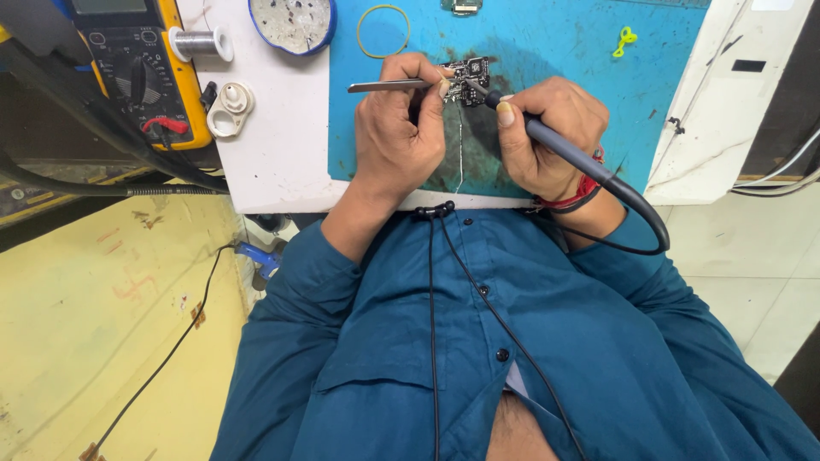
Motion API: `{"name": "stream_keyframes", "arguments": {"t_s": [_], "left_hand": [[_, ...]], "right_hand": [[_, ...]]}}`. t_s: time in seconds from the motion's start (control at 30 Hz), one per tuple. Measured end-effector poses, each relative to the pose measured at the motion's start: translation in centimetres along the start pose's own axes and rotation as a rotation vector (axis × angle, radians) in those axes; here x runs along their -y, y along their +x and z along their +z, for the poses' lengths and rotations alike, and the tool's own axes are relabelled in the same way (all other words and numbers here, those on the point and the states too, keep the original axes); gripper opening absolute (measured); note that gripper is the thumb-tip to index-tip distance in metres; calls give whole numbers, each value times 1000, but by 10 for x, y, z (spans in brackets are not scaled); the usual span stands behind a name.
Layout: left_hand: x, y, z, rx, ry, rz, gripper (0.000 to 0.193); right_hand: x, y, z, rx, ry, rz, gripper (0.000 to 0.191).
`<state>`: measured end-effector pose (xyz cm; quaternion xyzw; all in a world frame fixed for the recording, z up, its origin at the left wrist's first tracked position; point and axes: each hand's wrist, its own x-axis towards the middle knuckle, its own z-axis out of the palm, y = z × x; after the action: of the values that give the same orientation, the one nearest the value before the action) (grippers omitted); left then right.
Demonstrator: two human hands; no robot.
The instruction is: The person solders components on a small circuit board at a workbench, holding the board steady with one hand while applying a soldering iron with the other. They reposition the board, use a metal tool to hold or adjust parts, and continue soldering different points on the board.
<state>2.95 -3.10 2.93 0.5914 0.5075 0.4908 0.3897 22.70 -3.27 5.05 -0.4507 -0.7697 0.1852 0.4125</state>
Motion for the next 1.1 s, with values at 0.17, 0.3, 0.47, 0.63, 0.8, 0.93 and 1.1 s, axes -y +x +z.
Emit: {"name": "stream_keyframes", "arguments": {"t_s": [0.17,0.3,0.47,0.63,0.8,0.93,1.1], "left_hand": [[0,0,-1,-3,-5,-3,16],[0,0,-1,1,8,-3,16],[0,1,-1,2,16,-4,16],[0,0,0,1,14,3,15],[0,0,0,0,8,-6,15],[1,0,1,1,12,-1,15],[1,0,0,-2,-2,16,16]], "right_hand": [[-1,0,0,6,8,-2,16],[0,0,0,11,-10,-1,17],[-1,0,0,2,-3,-4,16],[-1,0,0,8,-6,-5,17],[-1,0,0,7,3,-6,16],[-1,-1,0,7,3,-2,17],[-1,0,0,5,3,-3,15]]}}
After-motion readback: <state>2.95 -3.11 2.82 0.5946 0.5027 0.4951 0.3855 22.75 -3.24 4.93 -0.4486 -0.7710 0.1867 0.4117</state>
